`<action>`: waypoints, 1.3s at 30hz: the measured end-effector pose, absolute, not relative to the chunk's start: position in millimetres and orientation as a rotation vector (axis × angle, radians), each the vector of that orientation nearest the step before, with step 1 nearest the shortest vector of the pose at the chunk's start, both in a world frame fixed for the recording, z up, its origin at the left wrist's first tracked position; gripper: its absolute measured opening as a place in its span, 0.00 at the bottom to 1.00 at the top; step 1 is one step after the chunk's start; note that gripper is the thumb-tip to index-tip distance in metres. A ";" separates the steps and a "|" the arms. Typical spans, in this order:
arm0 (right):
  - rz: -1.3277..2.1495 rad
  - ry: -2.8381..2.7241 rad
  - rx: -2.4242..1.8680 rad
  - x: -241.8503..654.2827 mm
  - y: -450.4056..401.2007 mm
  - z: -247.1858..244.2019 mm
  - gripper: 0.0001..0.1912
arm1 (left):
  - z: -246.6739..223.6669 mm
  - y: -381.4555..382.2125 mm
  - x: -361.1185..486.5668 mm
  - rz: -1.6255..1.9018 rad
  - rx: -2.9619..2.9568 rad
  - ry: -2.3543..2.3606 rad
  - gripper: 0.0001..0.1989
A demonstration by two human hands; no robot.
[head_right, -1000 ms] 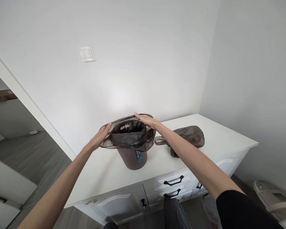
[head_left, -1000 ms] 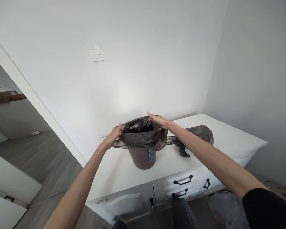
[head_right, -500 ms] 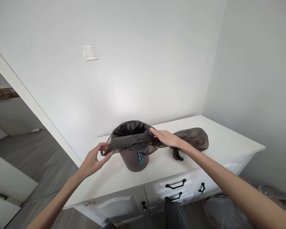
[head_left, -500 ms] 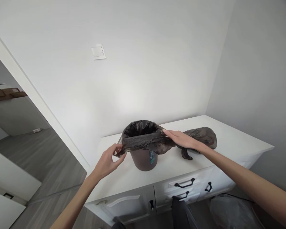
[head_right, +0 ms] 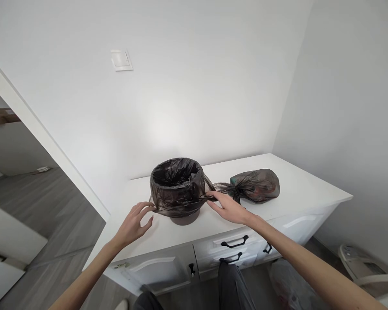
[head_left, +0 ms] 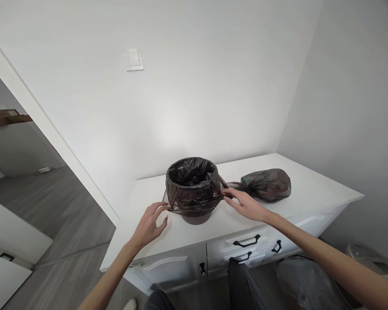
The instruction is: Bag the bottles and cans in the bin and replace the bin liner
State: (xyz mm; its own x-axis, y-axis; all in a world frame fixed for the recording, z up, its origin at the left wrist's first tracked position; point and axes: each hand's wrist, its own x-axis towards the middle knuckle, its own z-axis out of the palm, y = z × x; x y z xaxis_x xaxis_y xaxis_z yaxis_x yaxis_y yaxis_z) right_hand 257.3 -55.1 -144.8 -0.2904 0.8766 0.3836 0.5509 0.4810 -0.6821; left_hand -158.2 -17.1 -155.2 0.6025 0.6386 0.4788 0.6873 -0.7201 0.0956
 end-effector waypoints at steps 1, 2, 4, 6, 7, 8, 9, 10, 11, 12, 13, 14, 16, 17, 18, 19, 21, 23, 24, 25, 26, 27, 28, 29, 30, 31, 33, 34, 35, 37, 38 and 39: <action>0.538 -1.934 -1.183 258.1 -53.9 -138.1 0.17 | -159.3 -19.4 -159.7 -0.819 -2.740 -1.194 0.17; 0.515 -1.877 -1.186 258.7 -52.3 -130.7 0.16 | -163.5 -22.5 -161.3 -0.902 -2.729 -1.274 0.19; 0.460 -1.758 -1.183 258.5 -47.6 -116.1 0.16 | -173.4 -28.7 -165.1 -1.091 -2.627 -1.450 0.23; 0.434 -1.703 -1.167 255.2 -39.8 -103.7 0.19 | -186.3 -32.2 -170.1 -1.239 -2.485 -1.598 0.25; 0.441 -1.709 -1.153 252.2 -34.2 -98.5 0.21 | -193.9 -32.4 -173.0 -1.277 -2.433 -1.659 0.25; 0.457 -1.728 -1.137 248.3 -27.4 -93.6 0.24 | -202.0 -31.4 -176.1 -1.293 -2.399 -1.715 0.25; 0.484 -1.754 -1.122 243.7 -19.1 -88.7 0.27 | -210.4 -29.7 -179.2 -1.293 -2.379 -1.767 0.24; 0.521 -1.778 -1.112 238.6 -9.6 -83.7 0.30 | -218.6 -27.4 -182.3 -1.281 -2.363 -1.817 0.23; 0.567 -1.788 -1.108 233.3 1.0 -78.2 0.33 | -226.5 -25.0 -185.1 -1.260 -2.348 -1.860 0.23; 0.628 -1.790 -1.113 227.9 12.4 -72.2 0.35 | -233.7 -22.7 -187.6 -1.230 -2.336 -1.890 0.23; 0.707 -1.777 -1.122 222.6 24.1 -65.9 0.36 | -240.0 -20.8 -189.6 -1.195 -2.327 -1.905 0.23; 0.802 -1.753 -1.130 217.3 35.6 -59.5 0.37 | -245.4 -19.4 -191.2 -1.155 -2.321 -1.906 0.23; 1.029 -1.664 -1.135 207.1 56.1 -47.3 0.39 | -253.2 -17.9 -193.3 -1.073 -2.314 -1.877 0.22; 1.155 -1.609 -1.129 202.2 64.2 -42.2 0.40 | -255.9 -17.8 -193.9 -1.041 -2.309 -1.857 0.22; 1.281 -1.550 -1.124 197.8 70.3 -38.2 0.40 | -257.9 -17.9 -194.5 -1.018 -2.302 -1.838 0.21; 1.396 -1.490 -1.127 194.0 74.4 -35.4 0.40 | -259.6 -18.2 -194.9 -1.000 -2.297 -1.820 0.21; 1.562 -1.392 -1.159 189.8 77.2 -33.8 0.36 | -262.3 -18.6 -195.9 -0.979 -2.297 -1.790 0.20; 1.626 -1.350 -1.190 191.0 75.5 -37.0 0.28 | -265.2 -18.5 -196.9 -0.969 -2.303 -1.772 0.20; 1.628 -1.355 -1.190 193.4 74.3 -40.1 0.21 | -266.8 -18.1 -197.3 -0.964 -2.308 -1.768 0.21; 1.618 -1.368 -1.182 196.4 73.6 -43.8 0.15 | -268.5 -17.4 -197.7 -0.959 -2.312 -1.766 0.21; 1.598 -1.377 -1.178 199.4 73.7 -47.9 0.11 | -270.3 -16.6 -197.9 -0.953 -2.316 -1.765 0.21; 1.575 -1.377 -1.182 201.9 74.8 -52.2 0.13 | -271.9 -15.6 -198.1 -0.946 -2.319 -1.767 0.21; 1.552 -1.366 -1.190 203.3 76.8 -56.3 0.15 | -273.1 -14.7 -198.1 -0.936 -2.322 -1.768 0.21; 1.535 -1.348 -1.193 203.2 79.7 -60.2 0.18 | -273.9 -13.8 -198.1 -0.925 -2.328 -1.770 0.21; 1.521 -1.327 -1.187 201.5 83.2 -63.4 0.20 | -274.2 -13.1 -197.8 -0.913 -2.333 -1.771 0.21; 1.510 -1.306 -1.173 198.5 87.1 -66.0 0.23 | -273.7 -12.7 -197.5 -0.903 -2.338 -1.772 0.21; 1.465 -1.273 -1.143 190.1 95.3 -68.6 0.29 | -271.0 -12.8 -196.4 -0.892 -2.347 -1.767 0.21; 1.417 -1.256 -1.141 185.9 99.3 -68.5 0.30 | -268.9 -13.3 -195.6 -0.895 -2.347 -1.764 0.21; 1.362 -1.241 -1.147 182.6 103.1 -67.5 0.31 | -266.6 -14.0 -194.7 -0.900 -2.343 -1.763 0.21; 1.255 -1.214 -1.157 180.7 110.3 -62.9 0.32 | -262.2 -15.5 -192.9 -0.902 -2.344 -1.761 0.21; 1.210 -1.199 -1.156 182.8 113.9 -59.6 0.32 | -260.3 -16.2 -191.9 -0.899 -2.346 -1.763 0.21; 1.174 -1.183 -1.153 187.1 117.8 -55.9 0.32 | -258.8 -16.7 -191.0 -0.894 -2.348 -1.766 0.21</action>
State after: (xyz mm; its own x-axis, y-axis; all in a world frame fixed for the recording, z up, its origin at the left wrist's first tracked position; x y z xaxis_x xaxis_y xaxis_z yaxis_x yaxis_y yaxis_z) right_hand 187.1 117.8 -55.9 0.0259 0.9984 0.0496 -0.0423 0.0506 -0.9978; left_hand -191.0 -16.7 -258.8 0.1701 0.8578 0.4850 0.8986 -0.3370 0.2808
